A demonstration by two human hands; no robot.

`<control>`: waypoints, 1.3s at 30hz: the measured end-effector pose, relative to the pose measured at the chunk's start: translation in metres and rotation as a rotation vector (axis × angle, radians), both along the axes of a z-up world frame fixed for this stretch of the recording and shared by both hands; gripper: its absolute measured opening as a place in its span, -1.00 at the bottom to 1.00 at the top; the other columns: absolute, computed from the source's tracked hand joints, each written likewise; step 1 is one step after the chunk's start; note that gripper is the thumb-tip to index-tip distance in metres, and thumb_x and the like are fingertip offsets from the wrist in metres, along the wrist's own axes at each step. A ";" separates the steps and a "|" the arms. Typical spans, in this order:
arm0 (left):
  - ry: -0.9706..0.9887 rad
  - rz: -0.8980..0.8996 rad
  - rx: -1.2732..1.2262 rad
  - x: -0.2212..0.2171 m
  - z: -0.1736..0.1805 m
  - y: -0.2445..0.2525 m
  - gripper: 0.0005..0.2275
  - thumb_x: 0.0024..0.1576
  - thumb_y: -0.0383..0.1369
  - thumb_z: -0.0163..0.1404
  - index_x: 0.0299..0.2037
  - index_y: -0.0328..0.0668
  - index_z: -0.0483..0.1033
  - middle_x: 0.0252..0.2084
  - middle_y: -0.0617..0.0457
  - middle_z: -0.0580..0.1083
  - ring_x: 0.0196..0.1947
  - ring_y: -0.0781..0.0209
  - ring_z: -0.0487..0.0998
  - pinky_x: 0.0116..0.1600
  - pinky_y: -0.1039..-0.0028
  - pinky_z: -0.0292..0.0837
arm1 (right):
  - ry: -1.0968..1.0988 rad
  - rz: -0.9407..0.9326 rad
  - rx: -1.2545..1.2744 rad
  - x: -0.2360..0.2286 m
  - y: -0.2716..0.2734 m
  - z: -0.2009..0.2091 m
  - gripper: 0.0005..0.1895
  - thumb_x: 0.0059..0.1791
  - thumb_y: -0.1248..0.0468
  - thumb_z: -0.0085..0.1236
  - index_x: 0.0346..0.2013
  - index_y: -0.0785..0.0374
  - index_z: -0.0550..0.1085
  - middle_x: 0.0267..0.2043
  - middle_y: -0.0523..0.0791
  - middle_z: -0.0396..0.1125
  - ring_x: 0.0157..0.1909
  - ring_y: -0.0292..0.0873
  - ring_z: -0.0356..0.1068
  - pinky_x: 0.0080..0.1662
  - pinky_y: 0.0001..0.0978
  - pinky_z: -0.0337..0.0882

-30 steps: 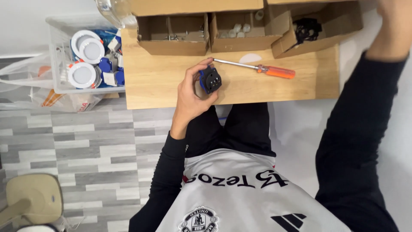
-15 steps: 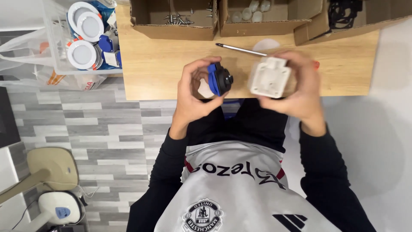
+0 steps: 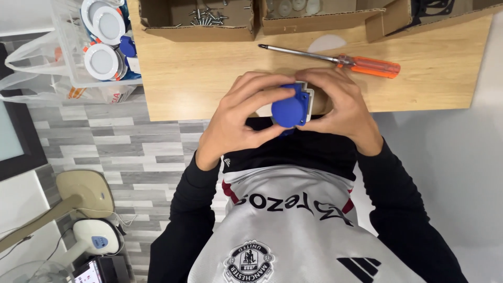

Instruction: The person assembles a blue and white electrical component by inserting a black connector and a white plastic piece. They then use a screwdriver to tighten screws on the blue casing, securing the parts together on a wooden table.

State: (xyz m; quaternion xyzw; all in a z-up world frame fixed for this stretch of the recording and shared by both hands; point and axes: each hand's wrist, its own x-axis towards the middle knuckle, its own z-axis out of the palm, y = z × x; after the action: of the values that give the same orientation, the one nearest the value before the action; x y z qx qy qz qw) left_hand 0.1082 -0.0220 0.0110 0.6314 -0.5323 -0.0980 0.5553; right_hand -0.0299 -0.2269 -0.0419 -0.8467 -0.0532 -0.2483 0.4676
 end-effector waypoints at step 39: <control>0.473 -0.211 0.190 -0.006 -0.043 -0.014 -0.13 0.10 -0.17 0.48 0.55 -0.23 0.21 0.40 -0.19 0.47 0.24 -0.02 0.66 0.27 0.26 0.63 | -0.271 -0.041 0.030 -0.001 0.003 -0.004 -0.28 -0.11 0.05 0.72 0.10 0.52 0.59 0.23 0.33 0.44 0.17 0.44 0.51 0.17 0.21 0.52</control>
State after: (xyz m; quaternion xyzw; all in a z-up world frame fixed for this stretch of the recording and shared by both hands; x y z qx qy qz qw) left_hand 0.1026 -0.0361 -0.0322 0.5812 -0.4392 -0.3496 0.5891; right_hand -0.0313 -0.2239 -0.0462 -0.7991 -0.0951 -0.3708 0.4636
